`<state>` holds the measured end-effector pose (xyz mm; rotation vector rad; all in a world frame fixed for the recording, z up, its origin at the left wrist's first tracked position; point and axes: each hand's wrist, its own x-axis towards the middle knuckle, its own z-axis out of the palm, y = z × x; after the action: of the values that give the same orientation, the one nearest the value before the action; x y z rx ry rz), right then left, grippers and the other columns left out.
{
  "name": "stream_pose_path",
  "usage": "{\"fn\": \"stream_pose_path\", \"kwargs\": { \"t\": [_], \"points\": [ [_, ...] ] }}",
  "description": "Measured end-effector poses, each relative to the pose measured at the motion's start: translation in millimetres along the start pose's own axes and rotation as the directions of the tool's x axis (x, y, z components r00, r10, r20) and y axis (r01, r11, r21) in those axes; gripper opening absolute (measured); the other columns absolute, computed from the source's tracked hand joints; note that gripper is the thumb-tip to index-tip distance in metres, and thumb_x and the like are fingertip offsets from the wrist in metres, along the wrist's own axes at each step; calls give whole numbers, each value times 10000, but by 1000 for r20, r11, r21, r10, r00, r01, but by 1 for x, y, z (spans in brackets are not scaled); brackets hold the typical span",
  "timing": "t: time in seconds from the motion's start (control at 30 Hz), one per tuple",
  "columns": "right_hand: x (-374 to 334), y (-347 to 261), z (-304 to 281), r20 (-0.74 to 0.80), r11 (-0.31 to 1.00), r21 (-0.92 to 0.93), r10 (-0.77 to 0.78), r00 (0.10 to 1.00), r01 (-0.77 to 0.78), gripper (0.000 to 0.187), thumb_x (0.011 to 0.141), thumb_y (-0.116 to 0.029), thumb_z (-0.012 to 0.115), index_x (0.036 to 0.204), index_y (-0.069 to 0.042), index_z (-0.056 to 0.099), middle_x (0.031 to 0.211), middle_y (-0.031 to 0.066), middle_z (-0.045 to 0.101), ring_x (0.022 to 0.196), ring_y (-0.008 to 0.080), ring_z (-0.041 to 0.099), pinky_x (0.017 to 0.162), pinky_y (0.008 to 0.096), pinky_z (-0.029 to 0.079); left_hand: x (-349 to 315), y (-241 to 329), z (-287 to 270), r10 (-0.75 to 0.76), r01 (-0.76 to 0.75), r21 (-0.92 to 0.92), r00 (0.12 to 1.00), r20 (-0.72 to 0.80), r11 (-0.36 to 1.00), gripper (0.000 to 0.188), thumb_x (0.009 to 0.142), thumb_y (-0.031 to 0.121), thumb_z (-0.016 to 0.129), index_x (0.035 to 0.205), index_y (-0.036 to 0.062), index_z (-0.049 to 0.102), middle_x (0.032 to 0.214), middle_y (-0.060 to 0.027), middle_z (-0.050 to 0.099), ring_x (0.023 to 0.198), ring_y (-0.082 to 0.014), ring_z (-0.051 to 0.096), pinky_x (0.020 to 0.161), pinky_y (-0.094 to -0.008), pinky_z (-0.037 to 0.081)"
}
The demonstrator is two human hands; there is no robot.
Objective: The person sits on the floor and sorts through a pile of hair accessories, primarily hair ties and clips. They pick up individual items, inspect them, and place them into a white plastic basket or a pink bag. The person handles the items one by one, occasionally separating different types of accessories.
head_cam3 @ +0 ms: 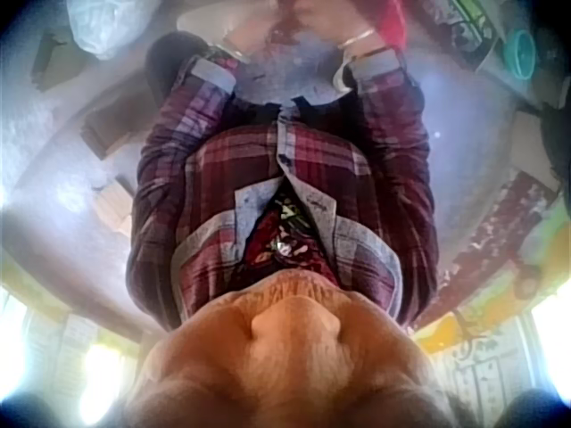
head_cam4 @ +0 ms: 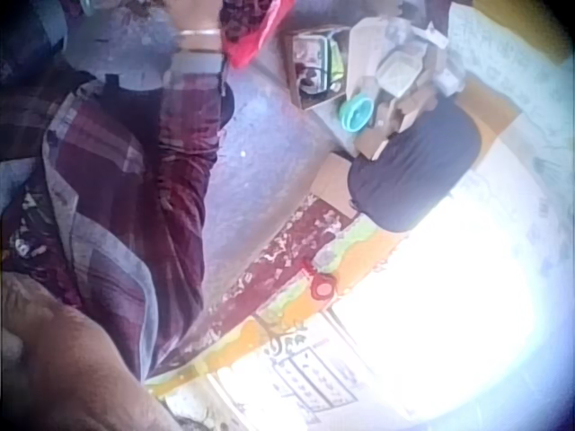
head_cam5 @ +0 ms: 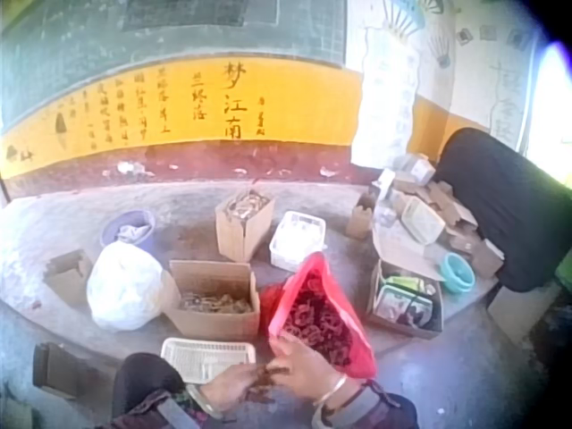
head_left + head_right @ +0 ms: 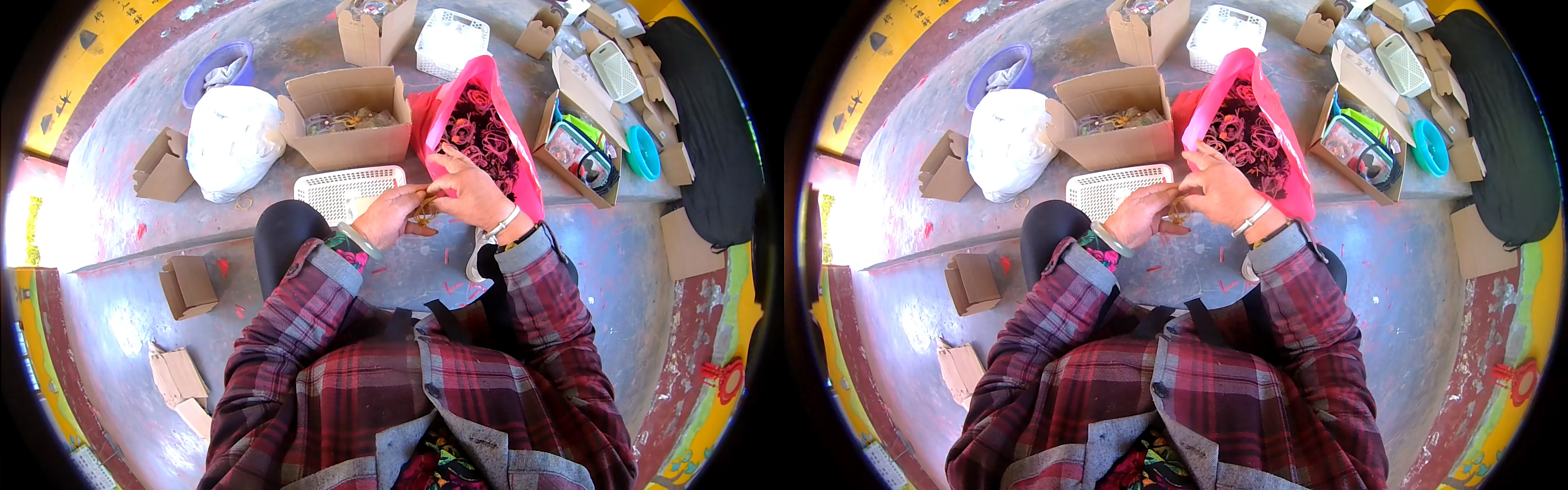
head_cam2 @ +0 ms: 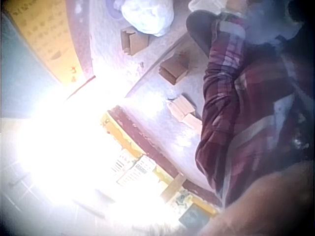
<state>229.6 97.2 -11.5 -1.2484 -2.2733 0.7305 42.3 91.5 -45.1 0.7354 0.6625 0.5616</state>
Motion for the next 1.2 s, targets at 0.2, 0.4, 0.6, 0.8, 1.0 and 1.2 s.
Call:
{"fn": "stream_pose_path", "kwargs": {
  "t": [0.2, 0.4, 0.6, 0.8, 1.0, 1.2],
  "points": [
    [0, 5, -8, -8, 998, 38, -54, 999, 54, 254, 667, -227, 701, 913, -161, 692, 1324, 222, 398, 1270, 401, 288, 1052, 416, 246, 0, 1, -1, 22, -24, -82, 999, -25, 996, 324, 943, 191, 363, 1180, 3, 480, 1074, -95, 545, 964, -187, 563, 789, -383, 523],
    [0, 4, -2, 31, 996, -4, -91, 995, 91, 252, 674, -214, 674, 925, -208, 700, 1334, 224, 382, 1290, 412, 248, 1057, 419, 239, -1, 2, 1, 44, -41, -113, 999, 25, 993, 303, 930, 190, 393, 1150, 8, 494, 1058, -94, 552, 947, -189, 567, 801, -375, 516],
    [1, 8, 3, 89, 994, -20, -101, 991, 103, 238, 681, -198, 649, 912, -209, 705, 1341, 232, 368, 1301, 398, 231, 1066, 418, 223, -3, 3, 0, 28, -27, -58, 999, 26, 998, 358, 917, 228, 430, 1197, 11, 478, 1078, -91, 554, 934, -187, 575, 775, -355, 521],
    [2, 5, 6, 132, 992, 10, -127, 983, 127, 188, 695, -195, 627, 863, -187, 709, 1254, 195, 472, 1278, 384, 283, 1083, 430, 168, -3, 3, 0, 33, -32, -8, 999, 21, 999, 384, 944, 222, 360, 1237, -15, 436, 1071, -123, 541, 918, -204, 574, 744, -352, 539],
    [3, -3, 8, 45, 984, 89, -159, 986, 154, 151, 700, -170, 619, 817, -132, 706, 979, 113, 624, 1105, 304, 474, 997, 383, 296, 1, -4, -6, 24, -24, -19, 1000, 0, 1000, 382, 932, 241, 403, 1235, 16, 460, 1149, -103, 528, 929, -195, 590, 694, -324, 543],
    [2, 9, 8, 42, 937, 341, 59, 997, -70, 130, 692, -115, 627, 794, -70, 694, 776, 70, 622, 756, 185, 598, 678, 284, 465, -2, 2, 0, 7, -8, -38, 1000, -11, 999, 315, 913, 245, 489, 1157, 47, 520, 1060, -65, 580, 904, -165, 601, 670, -287, 533]
  ]
}}
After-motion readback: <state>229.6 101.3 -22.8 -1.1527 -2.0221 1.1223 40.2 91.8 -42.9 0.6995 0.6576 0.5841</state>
